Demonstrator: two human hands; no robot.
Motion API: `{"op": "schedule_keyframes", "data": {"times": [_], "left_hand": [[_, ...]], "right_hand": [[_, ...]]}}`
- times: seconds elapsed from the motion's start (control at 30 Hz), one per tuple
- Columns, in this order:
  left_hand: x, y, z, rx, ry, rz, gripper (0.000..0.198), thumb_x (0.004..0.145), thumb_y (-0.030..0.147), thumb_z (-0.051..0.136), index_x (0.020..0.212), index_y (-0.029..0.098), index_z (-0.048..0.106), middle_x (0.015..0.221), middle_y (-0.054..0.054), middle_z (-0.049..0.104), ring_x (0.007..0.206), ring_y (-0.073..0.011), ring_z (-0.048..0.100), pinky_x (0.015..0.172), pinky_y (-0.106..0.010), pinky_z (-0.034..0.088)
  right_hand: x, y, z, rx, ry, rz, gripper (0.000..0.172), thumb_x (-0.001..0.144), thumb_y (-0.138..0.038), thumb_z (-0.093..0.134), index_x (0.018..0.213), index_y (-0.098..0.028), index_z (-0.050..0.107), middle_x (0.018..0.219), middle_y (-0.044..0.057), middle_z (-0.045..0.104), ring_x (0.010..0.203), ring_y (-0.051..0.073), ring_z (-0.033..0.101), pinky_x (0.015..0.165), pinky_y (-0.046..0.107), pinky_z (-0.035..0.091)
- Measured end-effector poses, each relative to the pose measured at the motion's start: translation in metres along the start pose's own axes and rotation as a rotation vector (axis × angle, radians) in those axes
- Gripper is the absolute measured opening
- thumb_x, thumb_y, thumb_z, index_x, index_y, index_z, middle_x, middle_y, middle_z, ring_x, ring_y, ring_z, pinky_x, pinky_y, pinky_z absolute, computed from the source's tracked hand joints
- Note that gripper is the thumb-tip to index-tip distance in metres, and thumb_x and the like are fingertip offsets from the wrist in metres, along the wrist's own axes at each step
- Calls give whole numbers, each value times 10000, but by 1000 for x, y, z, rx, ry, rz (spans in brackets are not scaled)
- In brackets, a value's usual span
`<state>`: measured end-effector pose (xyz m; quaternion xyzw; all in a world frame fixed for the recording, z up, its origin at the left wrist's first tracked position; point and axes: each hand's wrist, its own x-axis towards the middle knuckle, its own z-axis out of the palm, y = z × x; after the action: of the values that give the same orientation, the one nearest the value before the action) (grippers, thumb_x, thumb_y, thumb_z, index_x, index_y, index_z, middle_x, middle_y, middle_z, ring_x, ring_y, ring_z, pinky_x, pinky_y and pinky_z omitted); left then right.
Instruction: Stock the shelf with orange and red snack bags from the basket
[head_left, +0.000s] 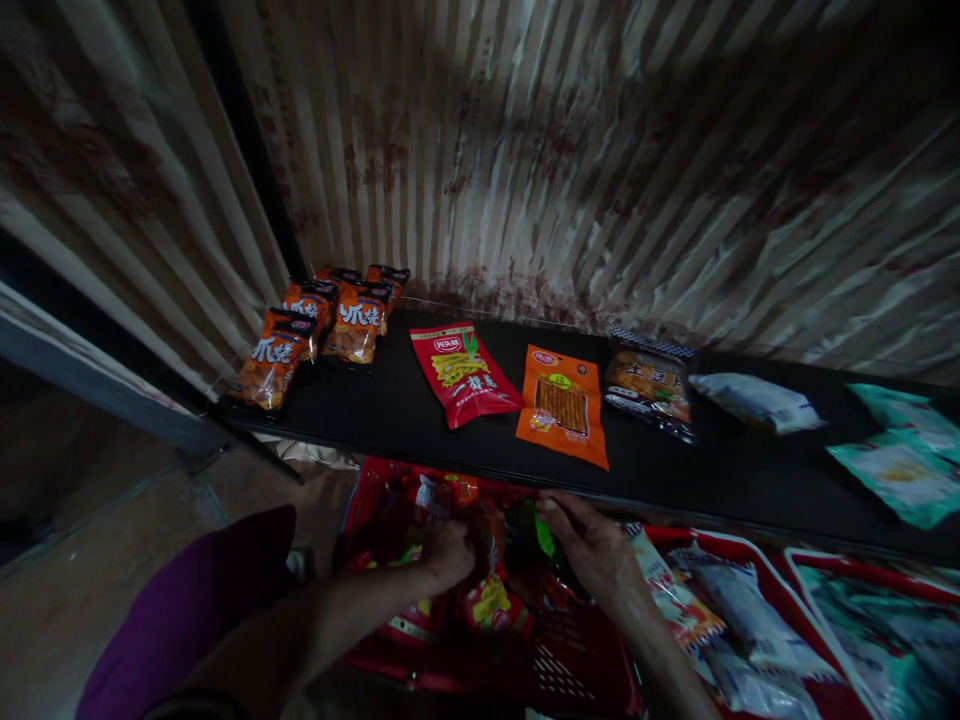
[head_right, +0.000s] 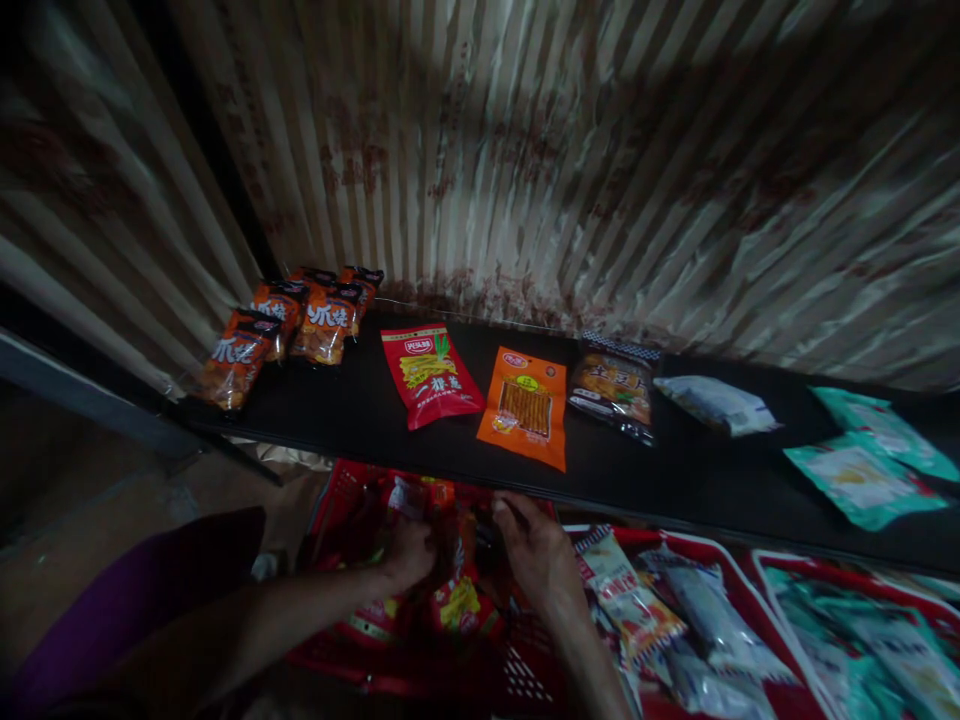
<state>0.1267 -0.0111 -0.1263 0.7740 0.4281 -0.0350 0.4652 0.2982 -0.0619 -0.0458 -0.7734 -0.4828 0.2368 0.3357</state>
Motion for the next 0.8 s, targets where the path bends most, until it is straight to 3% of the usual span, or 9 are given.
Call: {"op": "schedule_keyframes", "data": {"times": [0.13,0.23,0.3,0.37,0.47,0.53,0.63,0.8], "left_hand": [[-25,-9,-46,86,-72,23,152,678,67,538,589,158,620,677,-40,648,764,-208,611,749,-327,443],[-47,-5,-94,46,-178,145,163,639,77,513,526,175,576,580,16,596,607,-128,548,620,-233,405],[-62,1,-132,-109,-269,278,190,667,114,445,526,177,558,533,26,543,539,-102,484,551,-212,359],[-75,8,-171,-338,-275,398,172,658,170,434,520,168,535,535,19,516,524,-97,430,536,-217,334],[-87,13,-216,-535,-57,470,135,607,196,451,518,158,545,536,7,505,560,-107,434,559,-225,322],[-91,14,-233,-625,104,444,113,572,188,457,498,161,538,518,10,466,551,-109,413,538,-228,308],[-91,12,-243,-811,260,372,95,562,190,473,561,164,565,551,13,484,537,-107,415,515,-228,310],[-83,11,-250,-1018,379,248,234,661,218,569,884,182,628,661,38,557,559,-85,481,533,-202,349]], "right_hand": [[-6,-11,6,148,-71,-48,339,763,-539,584,952,-281,697,905,37,745,860,270,694,821,431,534],[-9,-24,9,293,-155,-12,390,742,-561,613,982,-264,693,945,59,741,899,276,688,891,476,503],[-11,-37,10,396,-196,37,427,733,-565,632,1010,-246,689,991,84,731,947,282,676,924,493,481],[-13,-52,12,511,-248,91,467,754,-565,619,1084,-238,666,1069,103,708,1027,280,647,971,500,442],[-12,-74,19,749,-337,157,512,790,-610,543,1134,-246,643,1169,107,665,1103,276,607,979,489,431],[-9,-88,27,912,-365,170,538,779,-655,510,1075,-235,670,1151,112,673,1079,287,619,922,482,475],[-1,-106,37,961,-343,186,464,729,-614,603,956,-221,698,1038,105,718,1009,296,652,878,477,501],[16,-126,46,947,-278,258,377,705,-533,644,891,-209,695,982,98,733,997,310,659,848,473,526]]}}
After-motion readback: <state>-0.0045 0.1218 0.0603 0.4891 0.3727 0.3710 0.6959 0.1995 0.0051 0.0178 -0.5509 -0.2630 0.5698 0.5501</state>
